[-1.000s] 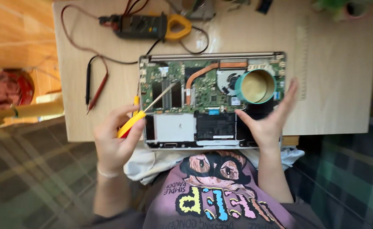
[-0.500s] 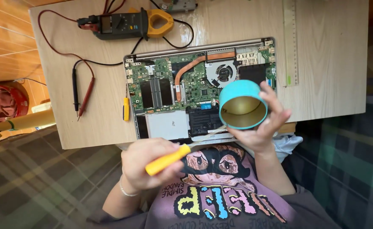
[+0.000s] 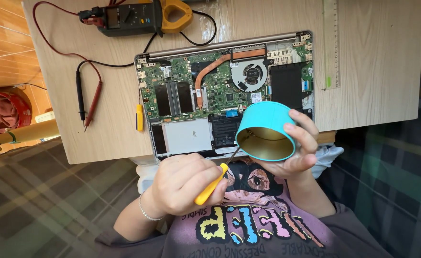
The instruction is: The recorder is repairing a laptop by manipulating internal components including the motherboard and battery using a screwdriver.
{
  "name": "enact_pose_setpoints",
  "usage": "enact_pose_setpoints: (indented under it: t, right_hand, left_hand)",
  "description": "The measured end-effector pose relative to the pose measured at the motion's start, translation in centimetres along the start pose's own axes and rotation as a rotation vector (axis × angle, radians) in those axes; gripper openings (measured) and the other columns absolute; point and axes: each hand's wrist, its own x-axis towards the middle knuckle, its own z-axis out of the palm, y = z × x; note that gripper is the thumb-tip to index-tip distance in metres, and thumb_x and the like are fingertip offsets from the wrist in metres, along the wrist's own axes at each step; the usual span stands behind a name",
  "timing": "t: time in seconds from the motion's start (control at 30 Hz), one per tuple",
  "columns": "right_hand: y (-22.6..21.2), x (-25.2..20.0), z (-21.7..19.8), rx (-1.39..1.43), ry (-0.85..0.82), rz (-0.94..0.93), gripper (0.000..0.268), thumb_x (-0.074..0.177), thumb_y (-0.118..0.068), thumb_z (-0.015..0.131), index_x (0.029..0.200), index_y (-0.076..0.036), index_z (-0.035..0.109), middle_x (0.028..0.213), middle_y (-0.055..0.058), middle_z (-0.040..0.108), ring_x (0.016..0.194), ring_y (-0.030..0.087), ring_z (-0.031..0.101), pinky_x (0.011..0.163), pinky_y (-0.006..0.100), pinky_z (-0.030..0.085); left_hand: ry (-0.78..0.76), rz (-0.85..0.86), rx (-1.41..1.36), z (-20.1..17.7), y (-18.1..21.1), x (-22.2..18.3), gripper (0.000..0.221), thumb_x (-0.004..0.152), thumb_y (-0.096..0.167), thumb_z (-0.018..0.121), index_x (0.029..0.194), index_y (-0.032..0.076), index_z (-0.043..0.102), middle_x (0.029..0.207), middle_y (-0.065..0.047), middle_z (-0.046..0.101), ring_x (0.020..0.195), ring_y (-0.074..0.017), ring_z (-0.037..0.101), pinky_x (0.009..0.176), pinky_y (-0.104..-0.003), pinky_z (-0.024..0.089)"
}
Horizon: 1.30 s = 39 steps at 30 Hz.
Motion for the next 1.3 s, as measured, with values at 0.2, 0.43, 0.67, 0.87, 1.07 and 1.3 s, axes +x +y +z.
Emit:
enact_pose_setpoints:
  t: [0.2,0.43,0.67,0.87,1.07,1.3]
  right_hand:
    - [-0.3,0.1,0.1,0.006,-0.010,-0.033,0.142,0.073,-0.037,0.098,0.166,-0.030,-0.009,0.134,0.006,0.040,0.121,0.037,0.051,0.094,0.044,0.056]
    - [-0.4,0.1,0.5,0.012,-0.004,-0.062,0.137,0.076,-0.037,0.098,0.167,-0.029,-0.004,0.132,0.007,0.041,0.120,0.037,0.051,0.093,0.043,0.057]
    - [0.3,-0.1,0.7,0.006,-0.040,-0.037,0.137,0.075,-0.039,0.098,0.168,-0.027,-0.002,0.135,0.009,0.043,0.123,0.038,0.052,0.099,0.046,0.053]
    - [3.6,-1.2,2.4,0.099,-0.148,0.348,0.135,0.072,-0.024,0.099,0.169,-0.022,0.005,0.146,0.019,0.046,0.136,0.039,0.049,0.119,0.048,0.040]
    - [6.8,-2.0,4.1,0.210,-0.108,0.656,0.126,0.094,-0.019,0.098,0.168,-0.008,-0.003,0.169,0.021,0.038,0.153,0.033,0.040,0.130,0.042,0.032]
    - [2.9,-2.7,6.1,-0.053,-0.183,0.310,0.074,0.094,-0.018,0.082,0.152,-0.008,0.038,0.149,0.021,0.043,0.141,0.039,0.042,0.123,0.044,0.034]
  left_hand:
    - [0.005,0.000,0.000,0.2,-0.3,0.0,0.019,0.090,0.003,0.080,0.100,-0.003,0.064,0.084,-0.011,0.068,0.068,-0.0240,0.068,0.060,-0.034,0.055]
    - [0.021,-0.022,0.002,0.1,-0.6,-0.2,0.020,0.089,0.005,0.080,0.099,-0.002,0.064,0.085,-0.011,0.069,0.069,-0.0238,0.069,0.060,-0.034,0.055]
    - [0.093,-0.084,-0.058,0.1,-1.1,-1.8,0.021,0.088,0.004,0.079,0.102,-0.002,0.064,0.086,-0.011,0.071,0.070,-0.0239,0.070,0.061,-0.033,0.056]
    - [0.266,-0.240,-0.139,0.3,-1.4,-4.6,0.017,0.093,0.006,0.073,0.104,-0.002,0.062,0.089,-0.013,0.071,0.074,-0.0235,0.074,0.064,-0.032,0.059]
    - [0.525,-0.437,-0.244,1.8,-2.9,-8.3,0.015,0.099,0.008,0.066,0.106,-0.005,0.062,0.091,-0.015,0.070,0.076,-0.0203,0.071,0.067,-0.029,0.059]
    - [0.631,-0.689,-0.257,4.2,-6.1,-12.4,0.013,0.100,0.006,0.066,0.106,-0.005,0.062,0.094,-0.013,0.069,0.079,-0.0173,0.071,0.072,-0.028,0.059]
